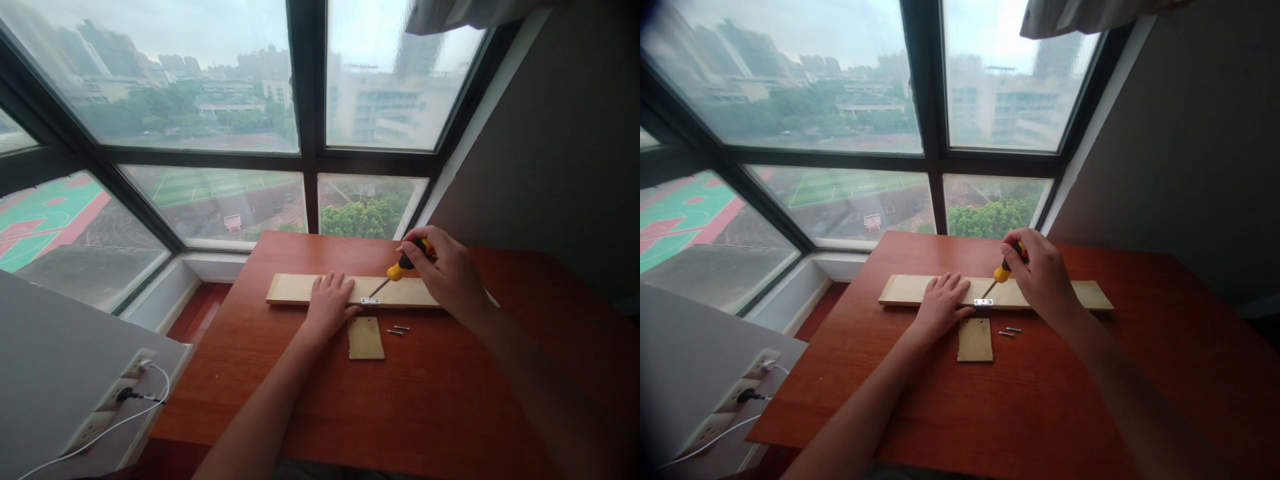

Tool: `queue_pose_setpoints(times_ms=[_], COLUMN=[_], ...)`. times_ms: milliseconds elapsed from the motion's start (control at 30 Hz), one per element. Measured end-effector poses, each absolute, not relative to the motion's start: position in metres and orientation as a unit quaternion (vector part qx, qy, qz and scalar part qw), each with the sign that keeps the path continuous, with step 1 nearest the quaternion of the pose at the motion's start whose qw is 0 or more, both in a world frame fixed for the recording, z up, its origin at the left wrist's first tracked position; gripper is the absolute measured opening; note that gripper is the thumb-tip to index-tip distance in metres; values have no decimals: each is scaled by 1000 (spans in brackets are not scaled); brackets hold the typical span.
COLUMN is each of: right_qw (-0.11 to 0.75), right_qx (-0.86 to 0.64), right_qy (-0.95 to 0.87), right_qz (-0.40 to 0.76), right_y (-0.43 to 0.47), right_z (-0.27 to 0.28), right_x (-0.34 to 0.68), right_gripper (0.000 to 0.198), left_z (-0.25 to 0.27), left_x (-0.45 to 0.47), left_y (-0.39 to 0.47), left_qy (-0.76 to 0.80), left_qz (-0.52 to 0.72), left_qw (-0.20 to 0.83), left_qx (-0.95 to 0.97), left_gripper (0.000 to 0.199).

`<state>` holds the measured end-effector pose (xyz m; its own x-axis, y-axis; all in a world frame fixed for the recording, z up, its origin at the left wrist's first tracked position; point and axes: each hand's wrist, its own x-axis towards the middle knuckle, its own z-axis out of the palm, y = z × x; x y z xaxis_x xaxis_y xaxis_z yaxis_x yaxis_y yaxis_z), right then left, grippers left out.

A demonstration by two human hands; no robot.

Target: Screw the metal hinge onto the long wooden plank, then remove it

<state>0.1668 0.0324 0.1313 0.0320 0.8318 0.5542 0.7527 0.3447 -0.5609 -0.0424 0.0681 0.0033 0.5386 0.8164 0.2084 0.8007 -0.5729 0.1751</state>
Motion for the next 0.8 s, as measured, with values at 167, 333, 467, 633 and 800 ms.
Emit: queue_pose_setpoints(times_ms=[167, 333, 467, 633, 800], right_qw=[438, 423, 420, 417, 336], right_qx=[-573, -583, -582, -570, -563], right_qy=[-690, -692, -696, -708, -745], right_qz=[59, 36, 32, -18, -121], right_y=[33, 31, 32, 35, 39], right_z=[129, 130, 130, 129, 133], right_x=[161, 159, 159, 158, 153], right_gripper=[16, 14, 13, 13, 25], left_z=[0, -4, -6, -8, -9], left_x=[-46, -48, -48, -47, -47], left_y=[71, 73, 73, 72, 72], left_qy=[450, 438, 437, 439, 441], left_qz=[147, 162, 171, 170, 168], left_qw=[24, 19, 19, 14, 6], left_qx=[881, 884, 883, 882, 881], left_gripper=[51, 53, 55, 55, 57])
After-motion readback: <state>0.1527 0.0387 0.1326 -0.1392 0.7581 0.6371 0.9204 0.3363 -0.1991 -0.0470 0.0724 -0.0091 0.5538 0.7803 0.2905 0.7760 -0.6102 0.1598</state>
